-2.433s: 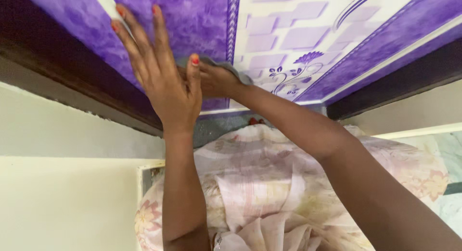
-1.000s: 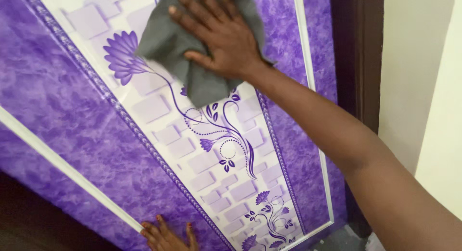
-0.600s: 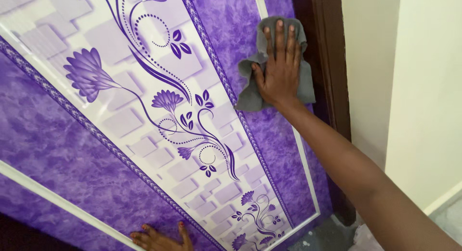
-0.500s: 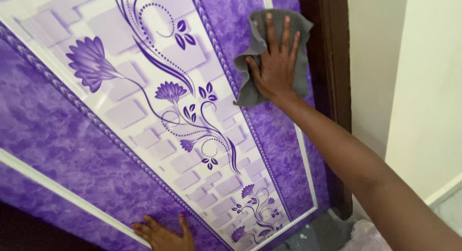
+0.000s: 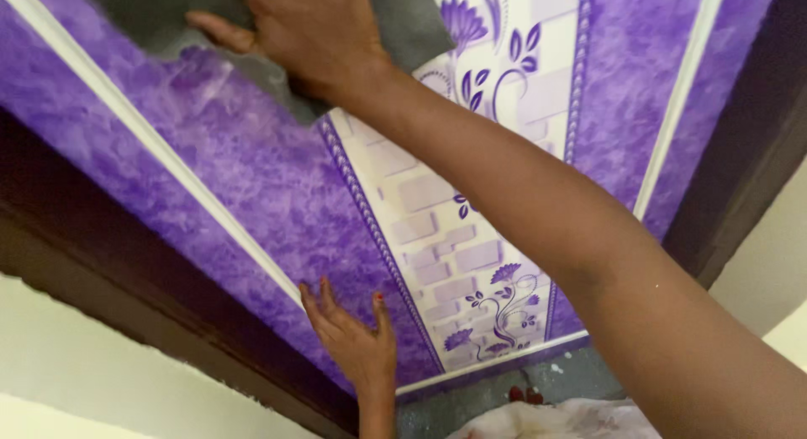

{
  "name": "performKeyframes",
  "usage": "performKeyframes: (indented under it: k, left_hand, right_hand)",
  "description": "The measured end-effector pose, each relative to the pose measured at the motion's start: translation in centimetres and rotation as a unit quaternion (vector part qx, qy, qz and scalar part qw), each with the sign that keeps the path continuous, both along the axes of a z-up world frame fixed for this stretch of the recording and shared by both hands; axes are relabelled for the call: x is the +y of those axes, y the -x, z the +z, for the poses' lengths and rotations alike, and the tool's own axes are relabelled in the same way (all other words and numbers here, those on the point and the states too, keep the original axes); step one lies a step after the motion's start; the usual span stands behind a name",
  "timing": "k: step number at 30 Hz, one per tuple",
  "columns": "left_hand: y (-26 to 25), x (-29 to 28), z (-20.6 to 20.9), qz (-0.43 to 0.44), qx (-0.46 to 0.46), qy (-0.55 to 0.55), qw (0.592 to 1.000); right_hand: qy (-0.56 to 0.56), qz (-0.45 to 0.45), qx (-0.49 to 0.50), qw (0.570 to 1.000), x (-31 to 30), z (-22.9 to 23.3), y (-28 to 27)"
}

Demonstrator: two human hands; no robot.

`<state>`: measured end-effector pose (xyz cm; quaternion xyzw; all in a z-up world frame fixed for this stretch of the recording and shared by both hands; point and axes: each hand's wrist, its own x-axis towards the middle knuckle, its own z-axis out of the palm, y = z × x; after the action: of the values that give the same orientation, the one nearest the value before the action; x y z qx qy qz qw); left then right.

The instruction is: The person cleans a patterned door by wiping across its surface with a cloth while pressing down on various sections by hand.

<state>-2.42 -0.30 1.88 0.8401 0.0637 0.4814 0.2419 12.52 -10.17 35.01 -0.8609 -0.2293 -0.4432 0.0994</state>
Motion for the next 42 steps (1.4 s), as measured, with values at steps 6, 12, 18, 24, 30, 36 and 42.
performKeyframes:
  k: [6, 12, 18, 24, 30, 36, 42]
  left_hand:
    - [1.1, -0.1, -0.4, -0.061, -0.237, 0.070, 0.967]
    - [1.5, 0.4, -0.4, -0.088, -0.204, 0.096, 0.970]
    - [-2.1, 3.0, -4.8, -0.091, -0.089, 0.137, 0.982]
    - [-6.6, 5.6, -13.4, 0.058, 0.019, -0.077, 0.995]
    - [-7.3, 7.0, -15.9, 0.021, -0.102, -0.265, 0.958]
    - [-8.4, 5.3, -5.4, 0.093, -0.024, -0.219, 0.971]
    - [-12.1, -0.1, 20.0, 0.236, -0.080, -0.065, 0.966]
  right_hand:
    - [0.114, 0.214, -0.231, 0.942, 11.0, -11.6, 1.9]
    - [0.214, 0.200, -0.224, 0.930, 13.9, -26.8, 2.3]
    - [0.262, 0.094, -0.270, 0.922, 9.3, -36.5, 2.3]
    - [0.289, 0.128, -0.120, 0.941, -2.0, -44.1, 5.0]
    - [0.087, 0.091, 0.000, 0.992, -17.7, -43.5, 3.6]
    - [-0.128, -0.110, 0.031, 0.985, -33.1, -42.2, 2.3]
    - [-0.167, -0.065, 0.022, 0.984, -33.3, -47.0, 2.1]
